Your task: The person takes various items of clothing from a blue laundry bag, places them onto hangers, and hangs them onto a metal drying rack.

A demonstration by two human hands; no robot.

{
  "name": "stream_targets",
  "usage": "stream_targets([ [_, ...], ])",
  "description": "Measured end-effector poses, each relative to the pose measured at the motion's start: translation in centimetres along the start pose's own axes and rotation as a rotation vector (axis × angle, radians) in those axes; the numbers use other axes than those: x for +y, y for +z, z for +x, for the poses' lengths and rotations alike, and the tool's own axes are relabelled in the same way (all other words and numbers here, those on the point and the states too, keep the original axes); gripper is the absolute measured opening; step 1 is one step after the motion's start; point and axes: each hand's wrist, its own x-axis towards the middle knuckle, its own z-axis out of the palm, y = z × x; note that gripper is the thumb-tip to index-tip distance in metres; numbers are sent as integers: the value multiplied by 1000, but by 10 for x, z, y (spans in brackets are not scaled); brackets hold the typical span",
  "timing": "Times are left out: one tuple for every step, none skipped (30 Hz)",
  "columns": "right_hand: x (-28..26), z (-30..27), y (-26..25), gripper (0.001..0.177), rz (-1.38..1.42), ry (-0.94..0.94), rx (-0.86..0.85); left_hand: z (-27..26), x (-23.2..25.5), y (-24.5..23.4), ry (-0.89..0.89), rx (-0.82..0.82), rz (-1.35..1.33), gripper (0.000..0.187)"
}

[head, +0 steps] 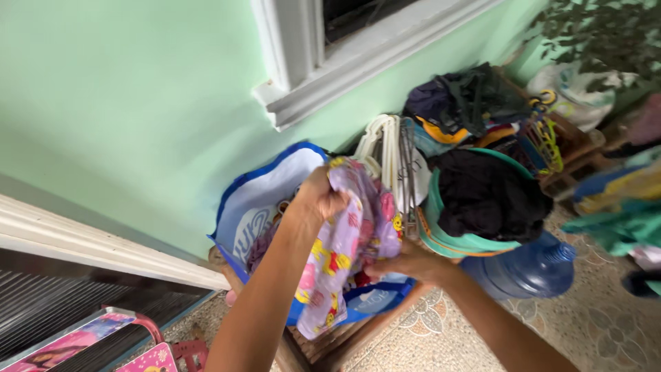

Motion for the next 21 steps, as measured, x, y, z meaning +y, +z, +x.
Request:
stream_targets([
  [7,1,-1,60,262,-138,-102,5,3,-8,223,189,73,29],
  [12,3,-1,48,523,-280,-204,10,5,-13,447,376,148,26],
  [16,0,0,42,782,-422,-310,12,3,-16,673,562,224,23],
  [18,-9,-6,38,925,-440,-278,10,-2,-18,707,588,210,21],
  [12,-16,-20,36,1064,-463,-244,9,-7,-16,740,608,199,19],
  [4,-21,-29,37,1202,-485,-210,10,-14,-14,772,627,188,18],
  [-5,-24,-32,43,1081,-456,-69,15,-24,-11,726,589,137,17],
  [-13,-26,-33,49,958,-424,70,21,-34,-5,678,551,86,17],
  [-19,-28,-32,55,833,-393,204,26,-45,4,633,513,38,18],
  [-22,-31,-28,66,641,-402,286,33,-59,15,635,519,80,18],
  [-24,-32,-21,76,447,-412,364,43,-75,29,640,523,125,19],
  [-26,-35,-16,86,253,-419,442,52,-91,44,646,527,171,20],
  [-27,-38,-14,93,109,-370,525,60,-104,61,641,500,175,19],
  [-27,-43,-12,100,-35,-319,609,70,-114,79,636,474,180,19],
  [-27,-47,-9,107,-176,-268,691,75,-123,96,632,448,186,19],
  [-27,-52,-7,107,-184,-229,771,77,-130,111,616,428,172,20],
  [-25,-57,-7,107,-191,-189,854,81,-136,124,597,407,157,21],
  [-22,-62,-8,107,-196,-148,937,85,-143,136,577,386,143,22],
  [-16,-68,-10,86,-234,-222,927,86,-149,146,569,383,150,21],
  [-10,-74,-15,65,-273,-296,917,84,-152,156,561,380,157,20],
  [-3,-81,-21,46,-316,-368,911,83,-155,165,552,376,162,19],
])
